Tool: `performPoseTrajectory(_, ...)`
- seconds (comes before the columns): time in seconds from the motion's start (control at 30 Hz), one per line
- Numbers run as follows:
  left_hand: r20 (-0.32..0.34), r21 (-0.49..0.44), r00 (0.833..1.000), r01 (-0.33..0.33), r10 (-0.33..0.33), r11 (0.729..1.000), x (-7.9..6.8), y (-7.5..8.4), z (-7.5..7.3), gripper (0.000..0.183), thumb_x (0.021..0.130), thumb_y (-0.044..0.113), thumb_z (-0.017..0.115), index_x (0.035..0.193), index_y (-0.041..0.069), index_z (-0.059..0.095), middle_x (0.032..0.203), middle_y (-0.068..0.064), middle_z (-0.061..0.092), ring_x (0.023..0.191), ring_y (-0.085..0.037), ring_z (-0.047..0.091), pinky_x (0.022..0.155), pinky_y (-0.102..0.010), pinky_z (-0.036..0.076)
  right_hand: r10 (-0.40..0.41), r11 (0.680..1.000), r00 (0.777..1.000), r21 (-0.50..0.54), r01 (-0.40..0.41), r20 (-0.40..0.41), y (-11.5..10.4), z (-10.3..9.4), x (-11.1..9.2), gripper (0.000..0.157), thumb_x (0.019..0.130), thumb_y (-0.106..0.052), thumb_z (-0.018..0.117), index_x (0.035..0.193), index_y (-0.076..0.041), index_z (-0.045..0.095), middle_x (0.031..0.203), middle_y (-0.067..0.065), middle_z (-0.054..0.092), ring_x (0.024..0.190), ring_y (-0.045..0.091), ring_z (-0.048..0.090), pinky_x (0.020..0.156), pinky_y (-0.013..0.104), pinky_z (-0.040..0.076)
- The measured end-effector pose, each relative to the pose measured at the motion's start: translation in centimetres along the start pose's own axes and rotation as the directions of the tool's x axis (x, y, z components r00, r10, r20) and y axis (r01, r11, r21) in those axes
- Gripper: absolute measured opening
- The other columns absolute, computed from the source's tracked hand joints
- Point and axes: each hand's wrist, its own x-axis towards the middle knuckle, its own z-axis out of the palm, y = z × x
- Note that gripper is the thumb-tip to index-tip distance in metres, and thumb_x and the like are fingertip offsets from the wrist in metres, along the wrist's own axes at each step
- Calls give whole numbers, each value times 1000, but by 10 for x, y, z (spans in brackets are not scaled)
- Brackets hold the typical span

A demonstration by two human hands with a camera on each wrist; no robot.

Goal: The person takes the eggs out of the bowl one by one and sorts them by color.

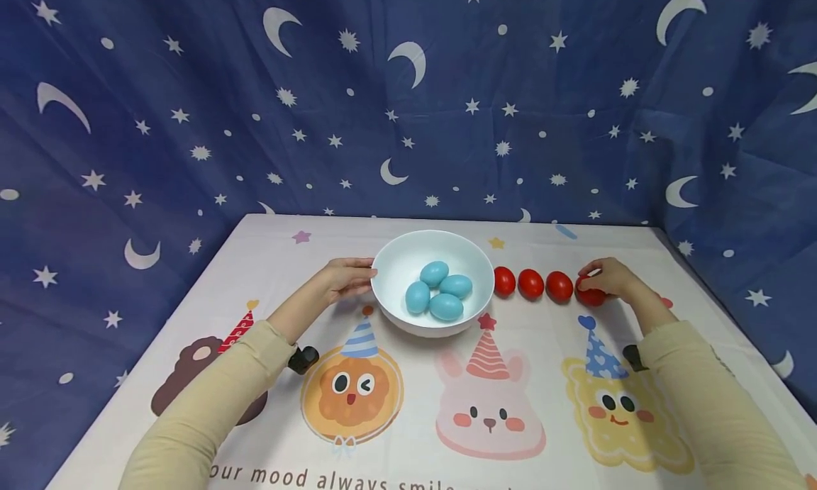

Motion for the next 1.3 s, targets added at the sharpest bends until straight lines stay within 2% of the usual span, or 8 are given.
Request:
performPoseTrajectory(0.13,-5,-6,1000,10,-10,1000,1,-1,-1,50,91,4,61,139,6,46,102,-4,66,68,-5,67,76,-19,60,13,1000,1000,5,-13,23,-1,0,-2,54,88,-18,60,129,11,40,122,36,41,104,42,47,84,41,60)
performPoseTrajectory(0.23,5,-11,1000,8,-8,1000,1,0,-1,51,91,3,60,139,5,45,98,-3,66,68,-5,66,78,-20,59,18,1000,999,-1,-18,30,-2,0,-3,55,89,-19,59,131,10,37,124,37,39,106,43,46,88,44,58)
performPoseTrajectory(0.4,12,-20,1000,2,-2,1000,0,1,0,51,91,3,60,139,4,44,99,-3,66,68,-5,67,82,-22,58,26,1000,999,12,-27,33,-3,-1,-4,57,90,-21,59,132,10,36,124,36,37,107,43,45,90,45,57)
performPoseTrajectory(0.53,7,-23,1000,14,-13,1000,-1,0,1,51,91,3,60,139,5,45,101,-4,66,69,-5,67,82,-22,58,34,999,999,22,-35,33,-1,0,-2,58,89,-23,60,131,10,37,124,36,38,106,42,46,87,42,59)
performPoseTrajectory(0.77,6,-11,1000,10,-10,1000,-1,1,1,51,91,3,60,139,6,46,104,-5,66,68,-5,67,80,-21,58,38,999,999,22,-39,12,3,-1,2,55,92,-26,55,130,10,38,126,36,38,108,43,45,84,40,60)
performPoseTrajectory(0.97,7,-25,1000,2,-2,1000,-1,2,0,50,91,3,60,138,5,46,88,1,66,66,-5,67,75,-18,59,31,999,1000,27,-30,-7,4,-4,4,53,93,-26,52,130,11,38,128,37,37,112,46,43,85,43,59)
performPoseTrajectory(1.13,12,-40,1000,9,-8,999,0,0,-1,50,91,2,60,139,5,45,75,6,66,64,-5,67,75,-19,59,51,998,999,37,-51,-5,-2,-7,-4,54,94,-25,50,131,13,35,127,37,37,110,45,45,93,48,55)
performPoseTrajectory(1.3,19,-47,1000,11,-10,999,0,1,0,51,91,2,59,140,5,44,77,5,66,65,-5,67,77,-19,59,53,998,997,34,-51,-57,-4,-12,-8,53,95,-24,49,129,14,36,124,37,39,109,46,47,96,52,52)
